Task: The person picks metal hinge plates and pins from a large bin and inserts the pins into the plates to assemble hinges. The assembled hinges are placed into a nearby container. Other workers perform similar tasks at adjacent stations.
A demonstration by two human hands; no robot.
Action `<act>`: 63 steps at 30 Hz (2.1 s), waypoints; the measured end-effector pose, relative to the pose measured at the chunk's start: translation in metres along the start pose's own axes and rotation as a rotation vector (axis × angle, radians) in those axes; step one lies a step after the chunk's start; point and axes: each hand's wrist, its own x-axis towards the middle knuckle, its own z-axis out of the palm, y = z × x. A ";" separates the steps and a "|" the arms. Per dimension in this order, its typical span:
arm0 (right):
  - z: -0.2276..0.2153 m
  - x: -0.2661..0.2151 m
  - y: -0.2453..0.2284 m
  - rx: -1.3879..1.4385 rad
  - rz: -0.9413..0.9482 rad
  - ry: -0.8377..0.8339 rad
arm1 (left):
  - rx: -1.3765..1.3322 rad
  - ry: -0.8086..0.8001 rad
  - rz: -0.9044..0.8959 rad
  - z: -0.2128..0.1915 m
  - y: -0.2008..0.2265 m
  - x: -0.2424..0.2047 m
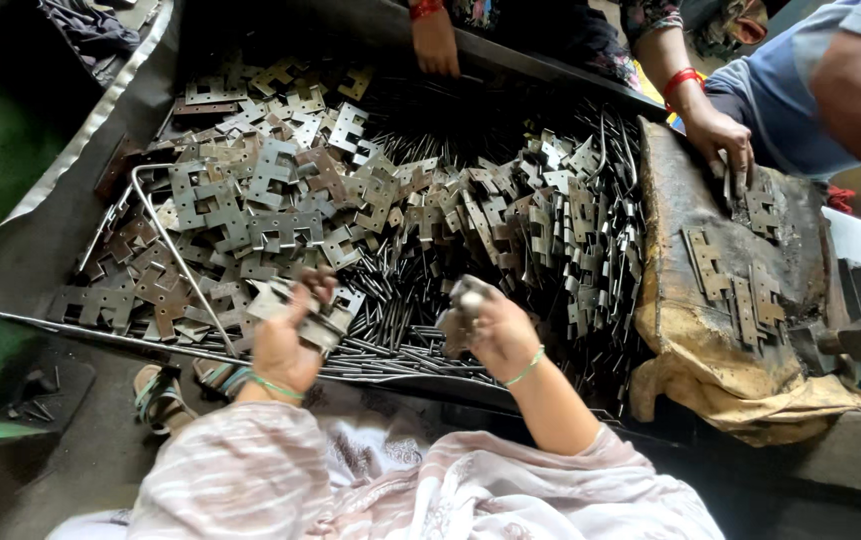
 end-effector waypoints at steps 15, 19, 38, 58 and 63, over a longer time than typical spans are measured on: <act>0.013 -0.026 0.031 -0.467 -0.252 -0.318 | 1.030 -0.175 -0.252 0.024 -0.073 -0.001; -0.067 -0.016 -0.007 0.024 -0.098 -0.106 | 2.789 0.066 -0.135 0.003 -0.009 0.037; -0.289 -0.017 -0.178 -1.579 -0.682 0.784 | 2.525 -0.147 0.320 -0.027 -0.009 0.038; -0.068 -0.001 -0.018 -2.225 -0.731 -0.241 | 1.203 -0.031 0.277 0.036 -0.024 0.050; -0.061 -0.018 -0.016 -1.691 -0.985 -0.053 | 2.423 -0.720 0.212 0.001 -0.111 0.067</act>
